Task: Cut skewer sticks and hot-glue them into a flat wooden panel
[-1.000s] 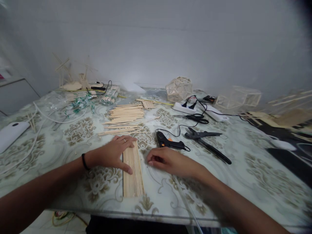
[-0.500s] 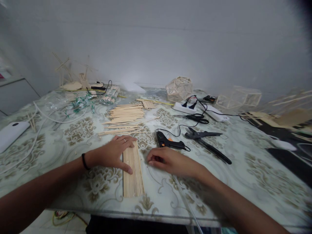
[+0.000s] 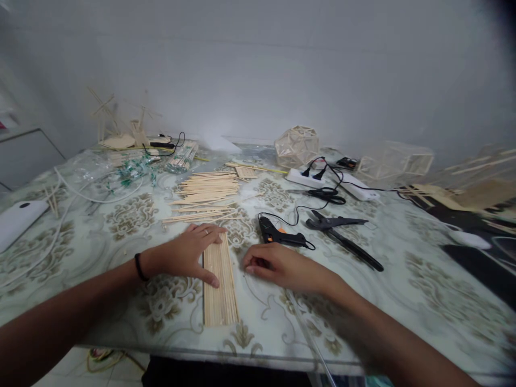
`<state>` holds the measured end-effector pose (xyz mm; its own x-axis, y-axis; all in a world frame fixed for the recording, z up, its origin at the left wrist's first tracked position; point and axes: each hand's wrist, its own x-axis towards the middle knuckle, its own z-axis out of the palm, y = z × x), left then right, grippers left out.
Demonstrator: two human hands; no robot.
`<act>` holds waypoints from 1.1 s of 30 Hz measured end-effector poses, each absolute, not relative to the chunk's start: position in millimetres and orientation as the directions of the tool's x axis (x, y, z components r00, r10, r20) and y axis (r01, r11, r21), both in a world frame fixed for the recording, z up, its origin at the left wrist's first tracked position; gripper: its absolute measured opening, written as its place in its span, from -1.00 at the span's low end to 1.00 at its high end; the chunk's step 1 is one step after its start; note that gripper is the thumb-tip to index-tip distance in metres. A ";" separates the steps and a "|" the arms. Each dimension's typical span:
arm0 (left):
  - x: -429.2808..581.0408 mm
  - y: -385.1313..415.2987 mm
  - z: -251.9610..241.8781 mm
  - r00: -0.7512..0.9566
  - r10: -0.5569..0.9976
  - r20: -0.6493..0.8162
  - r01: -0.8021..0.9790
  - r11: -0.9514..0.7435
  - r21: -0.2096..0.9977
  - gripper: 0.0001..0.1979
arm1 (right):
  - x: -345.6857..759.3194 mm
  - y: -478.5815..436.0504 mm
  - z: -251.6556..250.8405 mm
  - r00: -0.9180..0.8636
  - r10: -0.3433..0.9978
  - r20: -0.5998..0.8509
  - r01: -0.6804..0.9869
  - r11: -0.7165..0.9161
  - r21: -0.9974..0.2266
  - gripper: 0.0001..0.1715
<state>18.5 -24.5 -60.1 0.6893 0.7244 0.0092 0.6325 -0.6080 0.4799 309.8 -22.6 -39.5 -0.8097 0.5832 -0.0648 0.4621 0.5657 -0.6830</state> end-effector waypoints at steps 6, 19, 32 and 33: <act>18.9 -24.2 -60.7 0.691 0.723 0.015 0.630 -0.611 0.479 0.11 | 309.9 -22.0 -40.8 -0.811 0.583 -0.056 0.459 0.572 -0.680 -0.76; 18.7 -24.3 -59.7 0.694 0.720 0.013 0.631 -0.617 0.470 0.07 | 309.0 -21.9 -40.7 -0.816 0.575 -0.059 0.454 0.575 -0.681 -0.76; 17.6 -23.1 -62.3 0.699 0.715 0.002 0.636 -0.624 0.455 0.05 | 309.7 -21.8 -41.8 -0.810 0.583 -0.062 0.454 0.557 -0.695 -0.75; 17.7 -23.2 -62.1 0.697 0.717 0.001 0.636 -0.619 0.461 0.07 | 309.7 -21.7 -41.9 -0.811 0.581 -0.062 0.454 0.559 -0.694 -0.75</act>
<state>17.7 -23.2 -62.1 0.6970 0.7171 0.0014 0.6360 -0.6191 0.4606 309.7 -21.7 -41.9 -0.8113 0.5812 -0.0625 0.4537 0.5587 -0.6943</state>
